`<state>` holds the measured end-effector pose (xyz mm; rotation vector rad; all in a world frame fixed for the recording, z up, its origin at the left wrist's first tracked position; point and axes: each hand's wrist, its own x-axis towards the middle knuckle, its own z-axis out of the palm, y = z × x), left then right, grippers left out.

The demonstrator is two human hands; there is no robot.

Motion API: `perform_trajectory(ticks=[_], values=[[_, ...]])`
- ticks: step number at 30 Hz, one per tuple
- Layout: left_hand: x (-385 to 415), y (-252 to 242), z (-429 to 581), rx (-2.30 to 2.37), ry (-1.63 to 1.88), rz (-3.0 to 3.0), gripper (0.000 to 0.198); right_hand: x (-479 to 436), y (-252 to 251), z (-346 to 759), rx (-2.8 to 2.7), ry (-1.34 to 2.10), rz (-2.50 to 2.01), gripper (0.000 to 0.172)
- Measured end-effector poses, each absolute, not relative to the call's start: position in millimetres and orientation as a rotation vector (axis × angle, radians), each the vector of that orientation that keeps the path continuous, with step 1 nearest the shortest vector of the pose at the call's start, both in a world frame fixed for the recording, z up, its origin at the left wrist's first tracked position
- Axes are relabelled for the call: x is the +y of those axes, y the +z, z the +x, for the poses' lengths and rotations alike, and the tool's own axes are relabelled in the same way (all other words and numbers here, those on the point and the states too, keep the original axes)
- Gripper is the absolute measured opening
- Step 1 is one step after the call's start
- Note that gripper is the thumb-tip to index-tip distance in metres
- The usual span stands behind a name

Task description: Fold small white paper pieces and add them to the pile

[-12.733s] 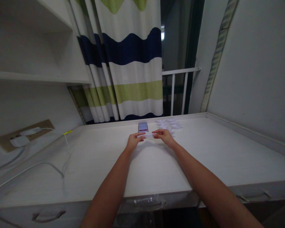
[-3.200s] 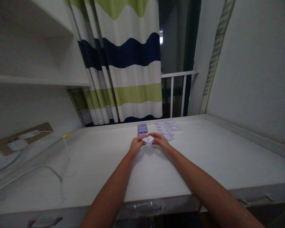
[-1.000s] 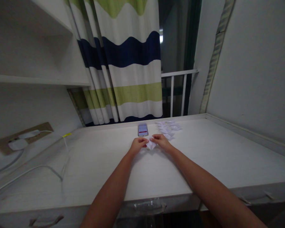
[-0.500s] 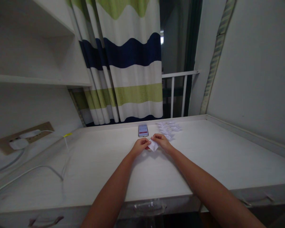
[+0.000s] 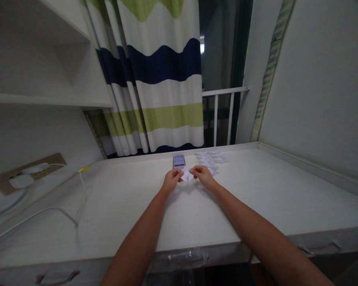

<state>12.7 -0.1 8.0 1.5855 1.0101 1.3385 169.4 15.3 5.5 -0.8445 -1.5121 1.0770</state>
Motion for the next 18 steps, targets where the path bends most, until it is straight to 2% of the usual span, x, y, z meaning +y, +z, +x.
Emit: perform_trajectory(ticks=[18], values=[[1.9,7.0,7.4,0.962,1.348,1.541,0.031,17.9,3.8,169.2,-1.412,1.171,-0.785,0.032]])
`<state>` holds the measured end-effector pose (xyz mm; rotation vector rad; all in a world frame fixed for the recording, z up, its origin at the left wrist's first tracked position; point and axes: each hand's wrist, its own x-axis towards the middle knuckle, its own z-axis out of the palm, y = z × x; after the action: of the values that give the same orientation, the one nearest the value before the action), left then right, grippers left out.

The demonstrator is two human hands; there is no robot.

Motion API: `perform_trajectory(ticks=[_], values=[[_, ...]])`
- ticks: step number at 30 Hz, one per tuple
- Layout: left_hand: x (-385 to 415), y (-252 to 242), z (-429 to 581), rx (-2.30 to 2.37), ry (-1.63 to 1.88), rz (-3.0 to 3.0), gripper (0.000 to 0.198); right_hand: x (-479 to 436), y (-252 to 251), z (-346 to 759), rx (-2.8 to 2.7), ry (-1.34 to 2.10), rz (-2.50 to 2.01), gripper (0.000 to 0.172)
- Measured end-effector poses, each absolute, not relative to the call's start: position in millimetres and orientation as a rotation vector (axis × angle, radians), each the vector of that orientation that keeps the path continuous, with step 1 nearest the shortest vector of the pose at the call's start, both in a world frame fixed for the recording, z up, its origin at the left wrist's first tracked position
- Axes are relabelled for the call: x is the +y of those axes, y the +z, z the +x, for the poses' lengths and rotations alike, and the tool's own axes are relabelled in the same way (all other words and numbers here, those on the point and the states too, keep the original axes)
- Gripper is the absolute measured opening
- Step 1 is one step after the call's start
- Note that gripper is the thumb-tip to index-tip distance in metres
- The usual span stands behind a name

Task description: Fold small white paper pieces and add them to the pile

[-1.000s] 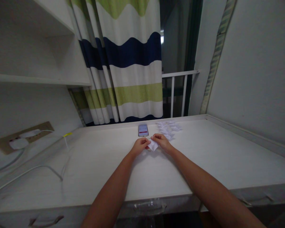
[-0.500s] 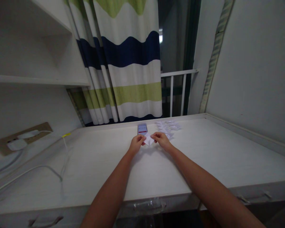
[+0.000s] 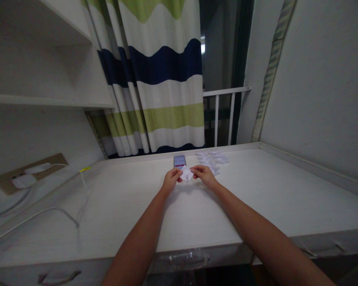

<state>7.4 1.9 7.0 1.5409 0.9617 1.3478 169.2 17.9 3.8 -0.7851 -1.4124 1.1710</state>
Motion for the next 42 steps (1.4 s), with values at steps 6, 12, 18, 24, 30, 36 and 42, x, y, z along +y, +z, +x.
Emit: perform_trajectory(ticks=[6,12,18,24,30,36,42], values=[[4,5,6,0.967,1.347,1.531,0.033,16,6,168,-1.402,1.195,-0.786,0.031],[2,4,10,0.969,1.312,1.477,0.040,18,4,169,-1.415,1.143,-0.787,0.031],[-4,6,14,0.978,1.242,1.482,0.048,18,3,168,-1.428,1.090,-0.783,0.028],[-3,5,16,0.972,1.241,1.510,0.048,19,1,167,-1.418,1.029,-0.780,0.026],[-1,2,16,0.991,1.235,1.589,0.045,21,-4,165,-1.475,0.994,-0.815,0.027],[0,3,13,1.068,1.325,1.611,0.039,15,-2,164,-1.583,0.622,-0.915,0.024],[1,-1,12,1.148,1.403,1.709,0.033,8,-1,160,-1.829,0.587,-0.975,0.028]])
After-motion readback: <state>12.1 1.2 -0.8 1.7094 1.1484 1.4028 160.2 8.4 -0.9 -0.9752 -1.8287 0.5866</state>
